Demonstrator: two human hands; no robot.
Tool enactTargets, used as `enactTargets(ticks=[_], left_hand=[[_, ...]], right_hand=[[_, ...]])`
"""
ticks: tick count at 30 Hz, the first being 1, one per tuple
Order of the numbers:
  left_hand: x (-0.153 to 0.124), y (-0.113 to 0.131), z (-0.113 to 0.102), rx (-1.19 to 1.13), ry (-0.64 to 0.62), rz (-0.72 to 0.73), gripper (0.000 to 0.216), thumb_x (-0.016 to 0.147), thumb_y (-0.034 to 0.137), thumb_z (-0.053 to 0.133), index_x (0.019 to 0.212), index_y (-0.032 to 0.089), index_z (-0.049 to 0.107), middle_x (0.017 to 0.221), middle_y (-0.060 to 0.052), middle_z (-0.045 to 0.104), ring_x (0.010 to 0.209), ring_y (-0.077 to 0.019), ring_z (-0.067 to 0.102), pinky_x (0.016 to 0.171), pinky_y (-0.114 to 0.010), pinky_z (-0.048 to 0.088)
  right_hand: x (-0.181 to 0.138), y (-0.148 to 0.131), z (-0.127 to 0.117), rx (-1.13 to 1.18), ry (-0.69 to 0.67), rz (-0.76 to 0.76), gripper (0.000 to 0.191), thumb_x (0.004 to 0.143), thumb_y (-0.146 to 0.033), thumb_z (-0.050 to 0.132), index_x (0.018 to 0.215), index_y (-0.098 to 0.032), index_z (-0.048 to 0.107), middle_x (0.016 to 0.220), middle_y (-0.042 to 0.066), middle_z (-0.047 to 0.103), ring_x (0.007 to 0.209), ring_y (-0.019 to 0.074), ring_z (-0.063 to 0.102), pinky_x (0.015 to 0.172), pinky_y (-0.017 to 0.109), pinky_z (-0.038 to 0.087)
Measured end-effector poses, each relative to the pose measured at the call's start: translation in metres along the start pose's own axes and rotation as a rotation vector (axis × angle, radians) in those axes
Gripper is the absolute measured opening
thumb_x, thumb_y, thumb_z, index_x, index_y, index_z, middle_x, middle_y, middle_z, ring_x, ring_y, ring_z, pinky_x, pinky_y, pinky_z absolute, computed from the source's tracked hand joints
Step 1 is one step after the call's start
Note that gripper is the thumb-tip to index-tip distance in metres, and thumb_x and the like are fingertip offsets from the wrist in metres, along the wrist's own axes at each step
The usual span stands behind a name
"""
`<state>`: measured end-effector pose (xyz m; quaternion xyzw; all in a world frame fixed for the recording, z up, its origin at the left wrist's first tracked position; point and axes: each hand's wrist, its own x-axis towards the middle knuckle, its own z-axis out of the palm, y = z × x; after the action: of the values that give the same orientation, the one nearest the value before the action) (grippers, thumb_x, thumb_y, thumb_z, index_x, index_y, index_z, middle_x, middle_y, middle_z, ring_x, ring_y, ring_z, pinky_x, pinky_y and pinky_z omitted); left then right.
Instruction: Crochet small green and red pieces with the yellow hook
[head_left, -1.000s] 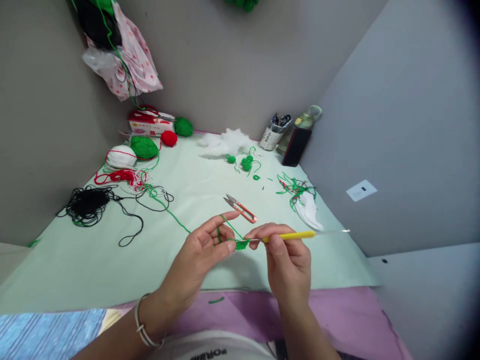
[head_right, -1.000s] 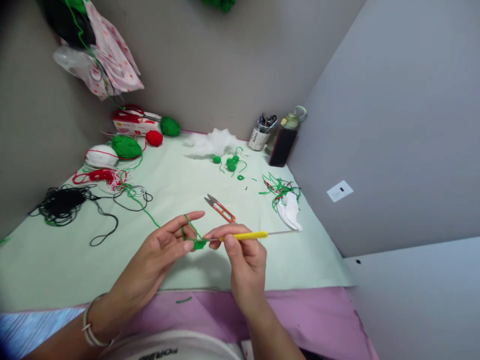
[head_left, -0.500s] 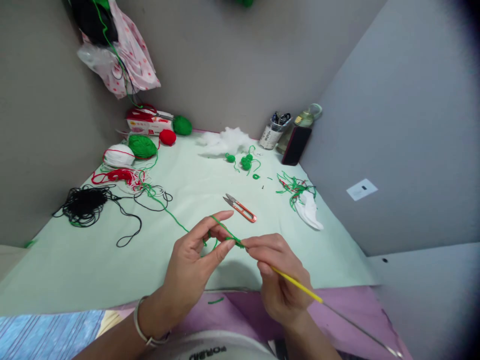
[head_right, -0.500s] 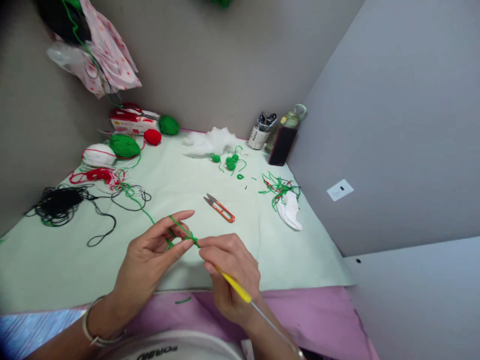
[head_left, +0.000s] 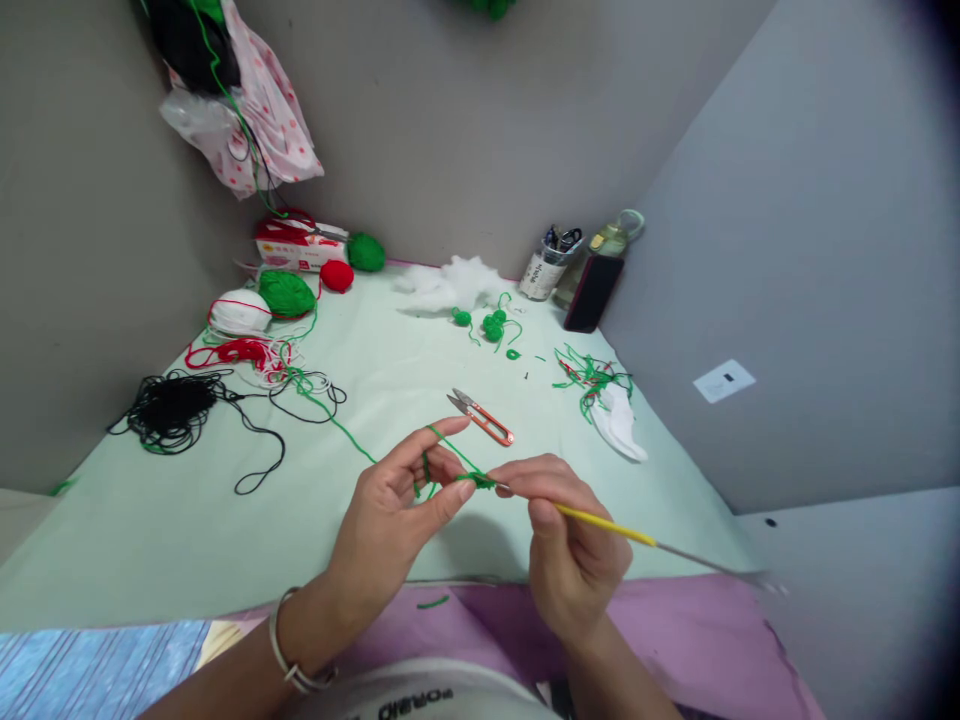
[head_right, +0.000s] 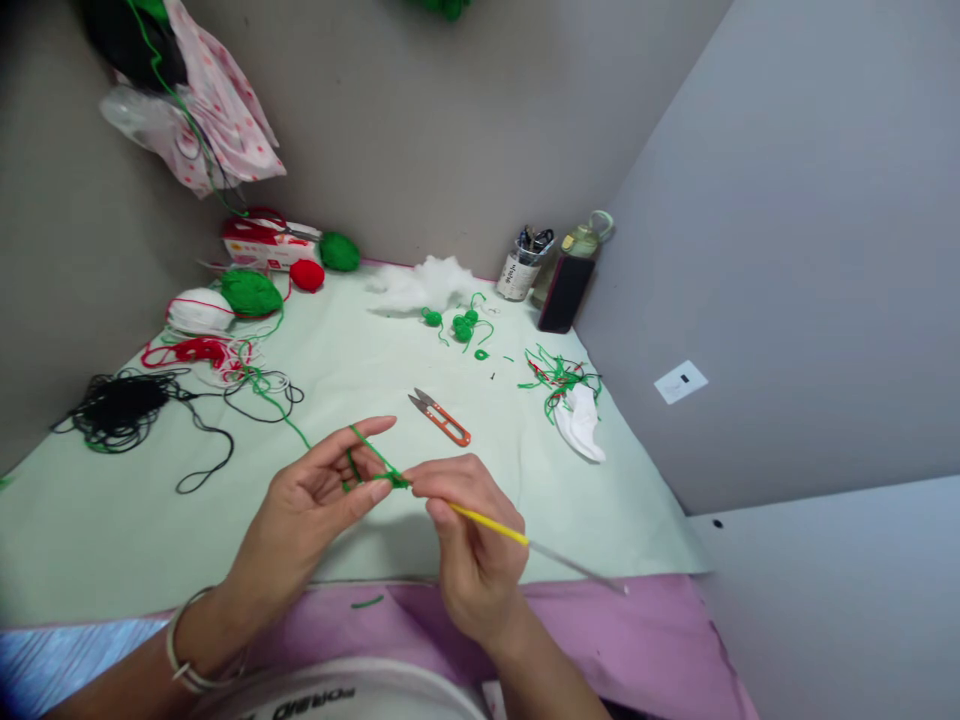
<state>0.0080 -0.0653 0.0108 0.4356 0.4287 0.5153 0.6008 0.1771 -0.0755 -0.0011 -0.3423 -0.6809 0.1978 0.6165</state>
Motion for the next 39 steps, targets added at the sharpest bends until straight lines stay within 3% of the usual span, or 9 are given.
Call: enactTargets(ticks=[3,10,13,18,22,25,29,34,39], left_hand=[[-0.001,-0.002,0.002,-0.060,-0.044,-0.037,0.050,0.085,0.027,0.085,0.133,0.028,0.072,0.082,0.003,0.066,0.082,-0.0148,0.060,0.081,-0.027,0.048],[0.002,-0.002,0.003,-0.419,-0.129,-0.284,0.059,0.079,0.030,0.089,0.134,0.020,0.070,0.078,0.003,0.064,0.073,-0.0118,0.057,0.075,-0.025,0.046],[0.006,0.001,-0.001,-0.480,-0.149,-0.365,0.049,0.079,0.029,0.089,0.125,0.019,0.076,0.079,0.001,0.064,0.072,-0.0108,0.055,0.074,-0.024,0.044],[0.005,0.003,-0.003,-0.362,-0.110,-0.204,0.046,0.080,0.026,0.089,0.125,0.024,0.078,0.081,0.001,0.064,0.077,-0.0132,0.057,0.077,-0.025,0.045],[0.002,-0.001,0.003,-0.273,-0.145,-0.117,0.040,0.083,0.027,0.087,0.122,0.029,0.079,0.088,0.000,0.068,0.088,-0.0163,0.062,0.085,-0.028,0.047],[0.002,-0.003,0.007,-0.289,-0.102,-0.109,0.039,0.082,0.028,0.089,0.120,0.029,0.081,0.085,0.001,0.068,0.084,-0.0141,0.060,0.083,-0.026,0.046],[0.007,-0.004,0.007,-0.470,-0.142,-0.260,0.041,0.082,0.028,0.088,0.122,0.026,0.080,0.083,0.001,0.067,0.081,-0.0129,0.058,0.082,-0.025,0.046],[0.009,-0.002,0.001,-0.454,-0.104,-0.279,0.031,0.082,0.025,0.086,0.113,0.022,0.084,0.088,0.000,0.065,0.077,-0.0110,0.052,0.078,-0.023,0.043],[0.003,0.001,0.004,-0.292,-0.120,-0.132,0.036,0.083,0.027,0.086,0.118,0.029,0.082,0.086,0.000,0.067,0.086,-0.0150,0.058,0.088,-0.028,0.045]], right_hand=[[-0.002,0.000,0.002,-0.032,-0.004,0.010,0.026,0.103,-0.012,0.051,0.110,-0.025,0.072,0.094,0.007,0.078,0.086,0.0216,0.073,0.072,0.039,0.060],[-0.010,0.007,0.004,-0.464,-0.091,-0.299,0.038,0.096,-0.010,0.065,0.127,-0.030,0.074,0.110,0.009,0.077,0.098,0.0243,0.074,0.077,0.037,0.063],[-0.005,0.006,0.002,-0.254,-0.013,-0.116,0.028,0.102,-0.015,0.058,0.118,-0.028,0.076,0.100,0.008,0.076,0.087,0.0219,0.073,0.071,0.037,0.061],[0.008,0.002,0.005,0.111,0.074,0.140,0.019,0.104,-0.023,0.058,0.099,-0.024,0.077,0.083,0.005,0.074,0.074,0.0196,0.068,0.065,0.036,0.057],[0.009,0.002,0.010,0.100,0.025,0.156,0.020,0.104,-0.021,0.058,0.101,-0.024,0.077,0.091,0.007,0.079,0.087,0.0223,0.074,0.068,0.035,0.060],[0.002,0.002,0.009,-0.074,-0.024,0.044,0.025,0.101,-0.012,0.060,0.111,-0.026,0.077,0.098,0.007,0.078,0.090,0.0208,0.074,0.074,0.035,0.062],[-0.005,0.002,0.004,-0.308,-0.076,-0.150,0.038,0.097,-0.005,0.062,0.124,-0.028,0.076,0.114,0.011,0.075,0.099,0.0221,0.073,0.077,0.036,0.062],[0.003,0.005,0.003,0.067,0.119,0.113,0.024,0.101,-0.014,0.058,0.106,-0.027,0.078,0.087,0.004,0.075,0.074,0.0184,0.067,0.064,0.034,0.056],[0.009,0.006,0.009,0.216,0.057,0.196,0.021,0.102,-0.018,0.061,0.103,-0.027,0.080,0.091,0.004,0.078,0.086,0.0192,0.071,0.070,0.033,0.058]])
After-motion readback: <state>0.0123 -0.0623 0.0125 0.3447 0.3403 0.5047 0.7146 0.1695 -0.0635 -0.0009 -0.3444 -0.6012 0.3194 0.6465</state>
